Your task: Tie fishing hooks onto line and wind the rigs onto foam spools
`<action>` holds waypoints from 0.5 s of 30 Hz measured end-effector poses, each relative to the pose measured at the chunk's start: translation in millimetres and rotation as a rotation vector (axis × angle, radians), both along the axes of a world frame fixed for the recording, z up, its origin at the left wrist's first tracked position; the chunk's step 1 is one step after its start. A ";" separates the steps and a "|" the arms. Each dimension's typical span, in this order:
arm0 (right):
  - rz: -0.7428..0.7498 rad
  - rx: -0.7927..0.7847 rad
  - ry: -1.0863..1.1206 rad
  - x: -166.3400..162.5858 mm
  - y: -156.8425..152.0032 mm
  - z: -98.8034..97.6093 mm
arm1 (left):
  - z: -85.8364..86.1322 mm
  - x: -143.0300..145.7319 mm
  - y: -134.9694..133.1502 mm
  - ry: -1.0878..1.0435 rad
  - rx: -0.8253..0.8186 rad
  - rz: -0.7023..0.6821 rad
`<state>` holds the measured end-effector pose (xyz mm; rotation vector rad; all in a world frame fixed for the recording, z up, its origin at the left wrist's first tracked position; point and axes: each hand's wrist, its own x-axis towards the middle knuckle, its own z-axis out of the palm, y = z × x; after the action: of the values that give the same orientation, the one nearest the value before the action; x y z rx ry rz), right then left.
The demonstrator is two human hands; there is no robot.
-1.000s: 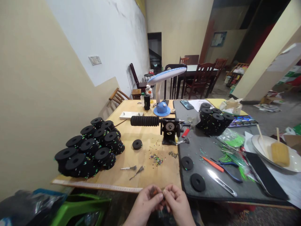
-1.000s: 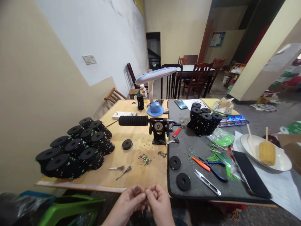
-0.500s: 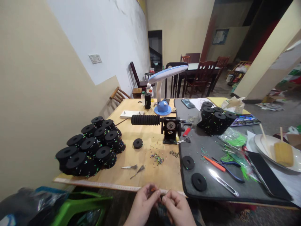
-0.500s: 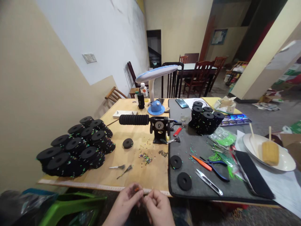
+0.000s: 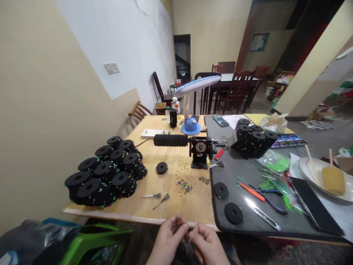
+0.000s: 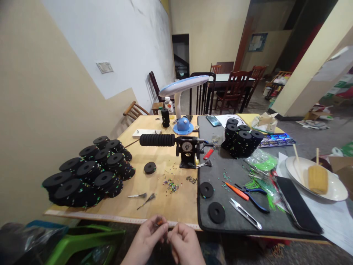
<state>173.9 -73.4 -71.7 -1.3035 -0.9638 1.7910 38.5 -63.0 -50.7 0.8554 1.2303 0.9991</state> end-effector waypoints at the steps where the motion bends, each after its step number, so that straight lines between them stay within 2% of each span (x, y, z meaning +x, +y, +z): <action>1: -0.003 -0.001 0.000 -0.2 0.3 0.7 | -0.8 0.3 0.1 -0.006 0.003 -0.001; 9: -0.031 -0.022 0.015 0.6 5.2 1.5 | -2.3 2.1 -2.1 -0.008 0.052 -0.021; 15: -0.051 0.029 0.056 3.6 5.1 -7.8 | -5.8 0.7 -6.8 0.127 0.178 -0.037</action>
<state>177.5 -68.2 -79.5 -1.2423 -0.9145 1.7596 39.1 -69.8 -56.5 1.0909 1.2402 1.0483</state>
